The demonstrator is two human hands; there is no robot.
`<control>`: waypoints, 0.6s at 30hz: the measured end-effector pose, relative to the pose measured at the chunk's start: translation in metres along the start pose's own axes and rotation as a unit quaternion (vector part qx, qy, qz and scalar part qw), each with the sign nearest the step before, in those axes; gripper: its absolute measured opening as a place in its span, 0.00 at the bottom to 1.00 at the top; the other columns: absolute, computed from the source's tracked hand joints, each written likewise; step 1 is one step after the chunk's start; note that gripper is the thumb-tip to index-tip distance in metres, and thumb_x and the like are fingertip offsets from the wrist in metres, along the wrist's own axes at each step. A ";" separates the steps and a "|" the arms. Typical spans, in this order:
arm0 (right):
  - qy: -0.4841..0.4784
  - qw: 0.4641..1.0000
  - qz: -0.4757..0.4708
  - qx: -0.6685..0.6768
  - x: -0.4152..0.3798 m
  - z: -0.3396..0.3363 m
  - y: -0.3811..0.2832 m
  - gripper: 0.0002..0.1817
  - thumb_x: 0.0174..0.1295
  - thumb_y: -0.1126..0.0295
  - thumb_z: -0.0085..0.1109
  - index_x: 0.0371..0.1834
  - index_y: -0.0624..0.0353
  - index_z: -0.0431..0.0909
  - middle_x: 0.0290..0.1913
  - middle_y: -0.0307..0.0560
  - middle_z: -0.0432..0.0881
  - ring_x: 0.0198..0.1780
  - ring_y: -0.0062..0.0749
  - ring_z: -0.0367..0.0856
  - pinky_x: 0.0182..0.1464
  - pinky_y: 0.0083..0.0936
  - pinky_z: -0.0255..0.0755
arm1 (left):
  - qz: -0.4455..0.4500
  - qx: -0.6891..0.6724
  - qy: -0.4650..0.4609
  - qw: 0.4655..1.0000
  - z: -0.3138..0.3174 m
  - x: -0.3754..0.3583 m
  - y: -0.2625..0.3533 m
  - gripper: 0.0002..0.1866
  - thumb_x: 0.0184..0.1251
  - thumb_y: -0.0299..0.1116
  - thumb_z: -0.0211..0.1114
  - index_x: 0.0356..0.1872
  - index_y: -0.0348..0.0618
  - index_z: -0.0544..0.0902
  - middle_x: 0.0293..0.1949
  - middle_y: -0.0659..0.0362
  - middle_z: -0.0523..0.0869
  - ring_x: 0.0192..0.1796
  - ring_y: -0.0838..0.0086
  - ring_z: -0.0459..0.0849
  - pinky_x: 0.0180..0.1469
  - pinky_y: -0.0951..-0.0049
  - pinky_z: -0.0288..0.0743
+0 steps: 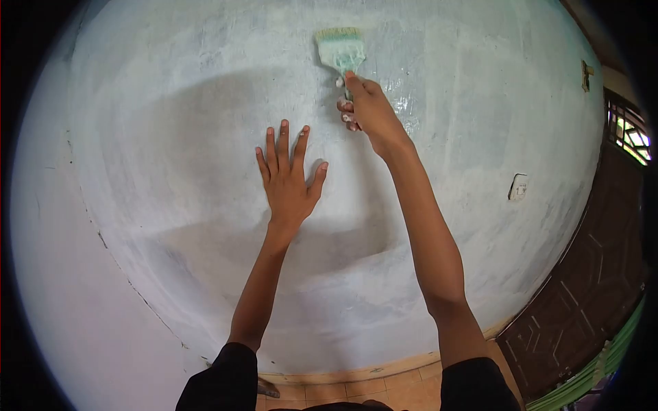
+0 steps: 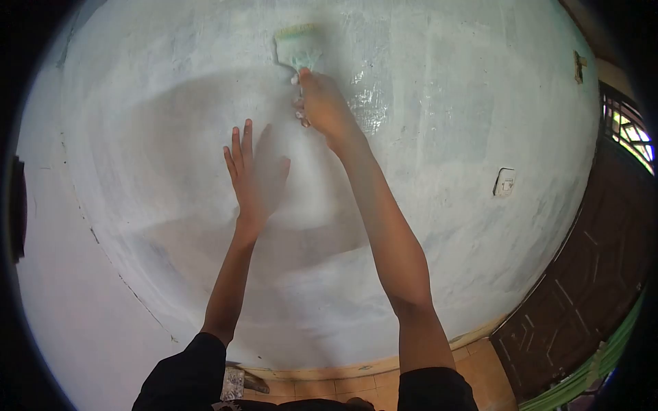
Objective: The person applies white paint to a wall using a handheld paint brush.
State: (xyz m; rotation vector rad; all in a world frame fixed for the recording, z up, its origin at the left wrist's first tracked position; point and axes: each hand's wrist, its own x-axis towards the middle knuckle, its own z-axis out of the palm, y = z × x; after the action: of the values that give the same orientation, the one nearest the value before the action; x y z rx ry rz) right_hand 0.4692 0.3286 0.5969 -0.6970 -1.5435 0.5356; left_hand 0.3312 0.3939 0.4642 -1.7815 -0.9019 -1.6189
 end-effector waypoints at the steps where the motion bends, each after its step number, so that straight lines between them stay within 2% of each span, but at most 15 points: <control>1: 0.019 1.000 0.009 -0.008 -0.003 0.000 0.010 0.22 0.74 0.47 0.43 0.40 0.57 0.71 0.21 0.32 0.65 0.20 0.14 0.61 0.20 0.17 0.56 | 0.000 0.000 0.000 1.000 0.001 0.000 -0.001 0.33 0.66 0.48 0.60 0.71 0.53 0.67 0.76 0.53 0.55 0.78 0.53 0.46 0.74 0.39 0.35; 3: 0.058 0.998 0.026 -0.026 -0.025 0.002 0.037 0.22 0.74 0.47 0.42 0.40 0.57 0.71 0.21 0.32 0.65 0.19 0.15 0.61 0.20 0.17 0.56 | 0.001 -0.002 0.001 1.000 0.002 0.000 -0.002 0.33 0.65 0.49 0.61 0.71 0.53 0.67 0.76 0.53 0.55 0.78 0.53 0.46 0.74 0.40 0.35; 5: 0.058 0.995 0.082 -0.006 -0.067 0.002 0.055 0.23 0.74 0.46 0.43 0.41 0.57 0.72 0.20 0.32 0.66 0.18 0.15 0.61 0.19 0.17 0.57 | 0.000 -0.004 0.003 1.000 0.001 0.000 -0.002 0.33 0.65 0.49 0.60 0.71 0.53 0.67 0.76 0.53 0.56 0.78 0.53 0.46 0.74 0.40 0.36; 8: 0.013 0.989 0.145 0.027 -0.107 0.004 0.059 0.23 0.73 0.45 0.43 0.42 0.57 0.72 0.20 0.33 0.67 0.18 0.15 0.62 0.18 0.17 0.56 | 0.002 -0.001 0.010 1.000 0.003 -0.003 -0.003 0.33 0.65 0.50 0.60 0.71 0.53 0.67 0.76 0.53 0.56 0.78 0.53 0.46 0.74 0.40 0.36; 11: 0.046 0.998 0.037 -0.007 -0.071 0.008 0.033 0.24 0.73 0.45 0.43 0.42 0.57 0.72 0.20 0.33 0.67 0.18 0.14 0.62 0.19 0.17 0.56 | 0.007 0.012 0.012 1.000 0.004 -0.003 -0.002 0.33 0.65 0.50 0.60 0.71 0.54 0.67 0.76 0.53 0.56 0.78 0.53 0.46 0.74 0.40 0.36; 13: 0.067 0.997 0.002 -0.028 -0.038 0.007 0.006 0.24 0.73 0.45 0.43 0.41 0.57 0.72 0.20 0.33 0.67 0.18 0.14 0.62 0.19 0.17 0.57 | 0.006 0.016 0.012 1.000 0.005 -0.003 -0.002 0.33 0.65 0.50 0.60 0.71 0.54 0.67 0.76 0.53 0.56 0.78 0.53 0.46 0.74 0.40 0.37; 16: 0.045 0.999 -0.008 -0.013 -0.017 -0.003 0.000 0.24 0.73 0.45 0.44 0.40 0.57 0.73 0.20 0.33 0.68 0.18 0.14 0.63 0.21 0.17 0.58 | 0.005 0.014 0.016 1.000 0.005 -0.003 -0.002 0.34 0.64 0.49 0.62 0.71 0.53 0.68 0.76 0.54 0.56 0.78 0.55 0.47 0.75 0.42 0.37; 18: 0.055 0.998 0.011 -0.034 -0.032 -0.012 0.027 0.23 0.73 0.46 0.45 0.39 0.56 0.73 0.20 0.33 0.68 0.18 0.14 0.62 0.20 0.16 0.57 | 0.004 0.013 0.025 1.000 0.003 -0.003 0.000 0.35 0.61 0.46 0.65 0.70 0.51 0.69 0.76 0.56 0.57 0.78 0.57 0.48 0.76 0.46 0.38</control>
State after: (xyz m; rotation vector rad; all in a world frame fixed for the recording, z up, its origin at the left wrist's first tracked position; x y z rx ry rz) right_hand 0.4851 0.3237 0.5564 -0.7835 -1.4574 0.4549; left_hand 0.3326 0.3961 0.4611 -1.7178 -0.8877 -1.6328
